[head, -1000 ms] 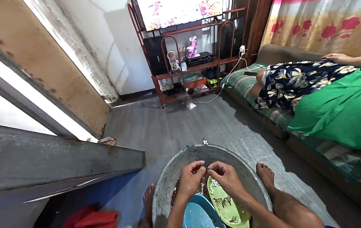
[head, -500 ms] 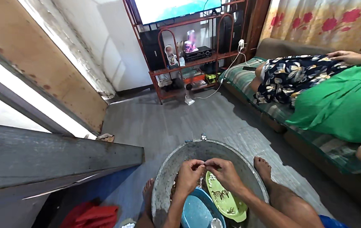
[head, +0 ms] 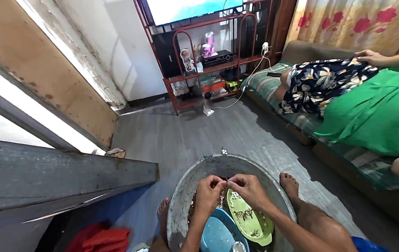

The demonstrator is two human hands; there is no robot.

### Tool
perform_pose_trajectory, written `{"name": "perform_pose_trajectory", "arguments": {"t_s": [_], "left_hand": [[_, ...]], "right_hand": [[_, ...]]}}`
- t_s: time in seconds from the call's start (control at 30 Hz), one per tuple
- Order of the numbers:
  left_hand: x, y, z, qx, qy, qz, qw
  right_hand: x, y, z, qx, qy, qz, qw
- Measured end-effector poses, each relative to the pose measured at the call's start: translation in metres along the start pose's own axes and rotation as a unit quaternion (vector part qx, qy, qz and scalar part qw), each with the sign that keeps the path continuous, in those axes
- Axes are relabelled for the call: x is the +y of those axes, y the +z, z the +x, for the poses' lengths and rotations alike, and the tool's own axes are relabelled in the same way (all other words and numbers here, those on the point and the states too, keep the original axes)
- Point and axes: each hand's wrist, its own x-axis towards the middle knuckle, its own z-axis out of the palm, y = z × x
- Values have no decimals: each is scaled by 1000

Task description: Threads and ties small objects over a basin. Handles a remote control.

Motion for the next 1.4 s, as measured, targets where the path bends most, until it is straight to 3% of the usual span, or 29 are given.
{"name": "perform_pose_trajectory", "arguments": {"t_s": [0.33,0.53,0.63,0.73,1.2,1.4], "left_hand": [[7,-6,5,-1,-31,3,1000],[-1,-24,13,60,-44,-19,997],[5,-23,9,-5,-2,-46,999],[0,-8,4,-43,31,5,999],[-9,3,2,-26,32,-20,999],[-10,2,1,-27,49,-30,998]], "right_hand": [[-2,8,2,36,-45,-23,998],[1,0,0,24,-28,-29,999],[6,-2,2,22,-16,-41,999],[7,2,3,12,-22,-50,998],[10,7,3,-23,-11,-13,1000],[9,6,3,6,-64,-47,997]]}}
